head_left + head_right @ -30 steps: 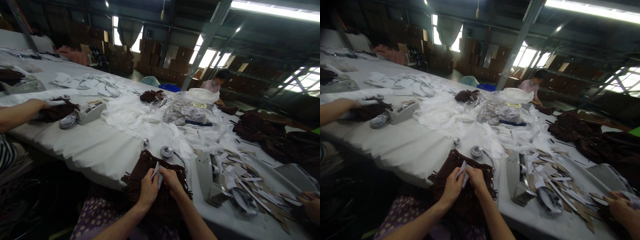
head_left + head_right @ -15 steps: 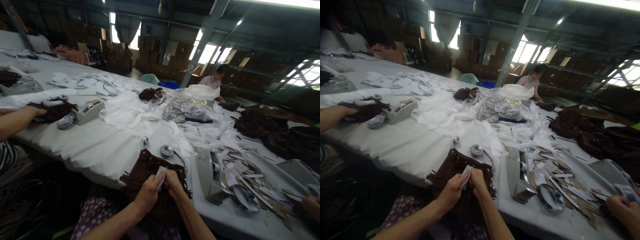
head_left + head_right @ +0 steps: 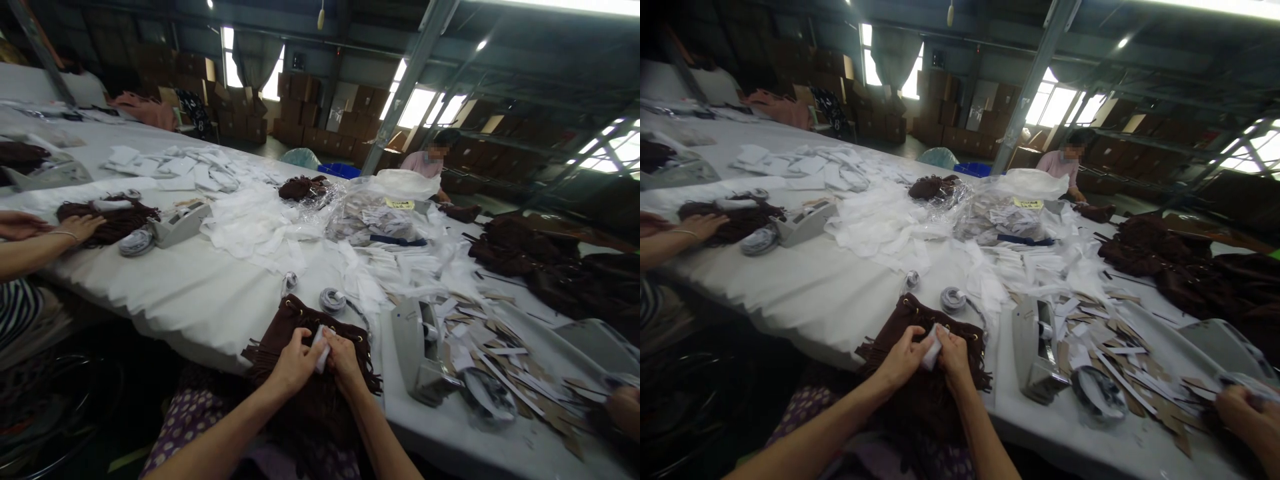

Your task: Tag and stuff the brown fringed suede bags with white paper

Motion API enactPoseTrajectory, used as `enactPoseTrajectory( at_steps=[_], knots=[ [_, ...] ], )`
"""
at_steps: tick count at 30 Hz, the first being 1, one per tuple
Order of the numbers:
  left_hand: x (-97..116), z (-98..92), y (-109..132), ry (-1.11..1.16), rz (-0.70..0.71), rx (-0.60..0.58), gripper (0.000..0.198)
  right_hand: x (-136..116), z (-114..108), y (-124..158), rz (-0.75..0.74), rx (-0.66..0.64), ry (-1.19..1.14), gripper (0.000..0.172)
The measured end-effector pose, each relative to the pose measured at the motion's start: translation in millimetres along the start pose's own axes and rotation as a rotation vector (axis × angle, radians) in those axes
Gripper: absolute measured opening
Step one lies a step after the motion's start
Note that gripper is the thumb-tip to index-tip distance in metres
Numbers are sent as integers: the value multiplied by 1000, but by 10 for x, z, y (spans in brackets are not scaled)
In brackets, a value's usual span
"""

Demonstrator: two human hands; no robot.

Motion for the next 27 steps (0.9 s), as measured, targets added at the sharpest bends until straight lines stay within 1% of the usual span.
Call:
enactPoseTrajectory(
  at_steps=[1,2,3,8,10,13,16,21,24,27],
  knots=[
    [-12,3,-13,95,-106,16,45,5,9,0,-15,6,0,47],
    [-21,19,-26,167,-179,20,47,9,17,1,-30,12,3,47],
    [-27,43,-41,216,-219,15,48,12,23,3,-44,19,8,47],
    [-41,171,-87,265,-258,6,50,-9,22,27,-101,53,66,50],
    [-58,192,-83,282,-237,6,50,-28,20,41,-114,51,91,51],
    [-98,189,-56,340,-171,-14,49,-44,22,45,-123,47,123,55],
    [-139,168,-16,412,-123,-40,49,-32,11,14,-134,72,137,59],
    [-191,164,33,511,-69,-96,44,12,-24,-70,-188,198,230,60],
    [-230,179,42,491,-39,-72,42,42,12,-85,-209,263,262,59],
    [-277,196,41,436,-34,-22,41,40,24,-39,-209,286,289,60]
  ],
)
Point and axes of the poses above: each hand's wrist, its own y-axis away from the middle knuckle, its own z-axis out of the palm, x = y × z, the point moved 2 cm from there along -y, towards the middle knuckle, and after that the axes turned 13 degrees about z, right-handed, at the moved point
